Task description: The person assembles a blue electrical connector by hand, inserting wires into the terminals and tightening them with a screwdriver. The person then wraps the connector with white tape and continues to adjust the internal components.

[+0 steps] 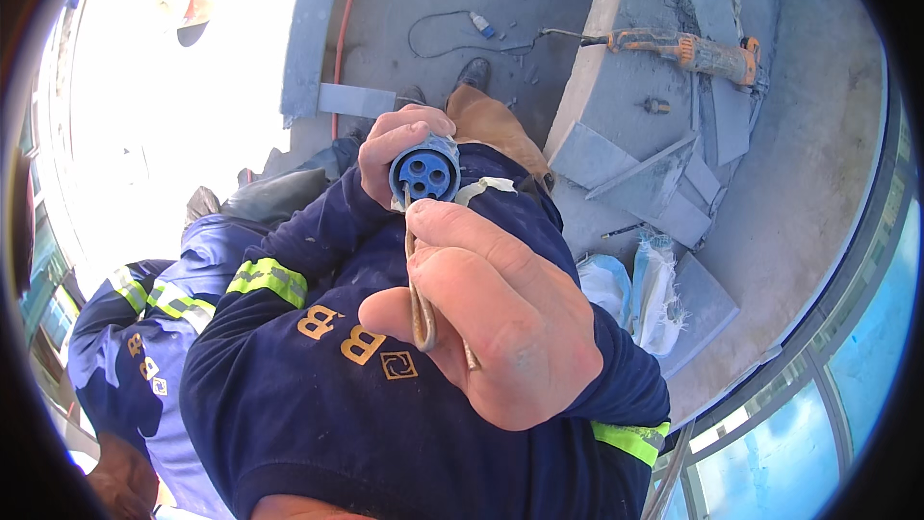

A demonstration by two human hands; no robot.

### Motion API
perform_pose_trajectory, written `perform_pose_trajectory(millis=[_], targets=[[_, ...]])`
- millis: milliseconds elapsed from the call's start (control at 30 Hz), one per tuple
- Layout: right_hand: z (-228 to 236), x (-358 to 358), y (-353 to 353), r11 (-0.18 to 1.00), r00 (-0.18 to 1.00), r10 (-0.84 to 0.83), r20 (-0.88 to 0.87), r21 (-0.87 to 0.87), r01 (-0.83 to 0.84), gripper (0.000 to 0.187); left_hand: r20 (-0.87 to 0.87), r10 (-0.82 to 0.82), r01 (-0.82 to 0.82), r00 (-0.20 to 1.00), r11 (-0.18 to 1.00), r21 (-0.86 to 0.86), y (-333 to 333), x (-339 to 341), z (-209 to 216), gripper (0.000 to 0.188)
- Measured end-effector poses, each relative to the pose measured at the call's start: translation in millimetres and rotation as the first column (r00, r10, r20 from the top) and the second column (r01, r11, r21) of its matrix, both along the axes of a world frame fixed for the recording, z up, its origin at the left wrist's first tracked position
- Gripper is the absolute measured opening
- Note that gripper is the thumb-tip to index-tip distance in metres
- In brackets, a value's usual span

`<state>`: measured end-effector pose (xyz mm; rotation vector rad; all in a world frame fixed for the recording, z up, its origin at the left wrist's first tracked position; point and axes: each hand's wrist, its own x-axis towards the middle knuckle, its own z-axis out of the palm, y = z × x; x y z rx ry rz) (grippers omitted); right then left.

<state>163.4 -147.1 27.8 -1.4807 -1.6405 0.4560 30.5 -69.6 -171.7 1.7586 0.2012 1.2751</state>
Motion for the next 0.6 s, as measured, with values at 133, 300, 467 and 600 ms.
perform_pose_trajectory(millis=[133,300,467,600], targets=[[3.9,-2.7,0.3,1.0,0.998,-0.012,0.06,-0.001,0.012,0.053,0.019,0.036,-0.037,0.999,0.999,0.015,-1.4,4.0,1.8,0.068],[2.5,-3.6,4.6,1.0,0.996,-0.026,0.081,0.011,0.025,0.053,0.006,0.015,-0.015,1.0,1.0,0.024,3.5,2.7,1.7,0.066],[2.3,-5.1,14.5,0.999,0.999,-0.03,0.021,0.036,0.029,0.045,0.021,0.036,-0.036,0.999,0.999,-0.002,4.6,5.2,0.5,0.063],[-3.3,-2.6,34.8,0.987,0.993,0.099,-0.071,0.136,-0.089,0.039,0.095,0.124,-0.126,0.988,0.992,0.01,7.4,14.7,-3.9,0.078]])
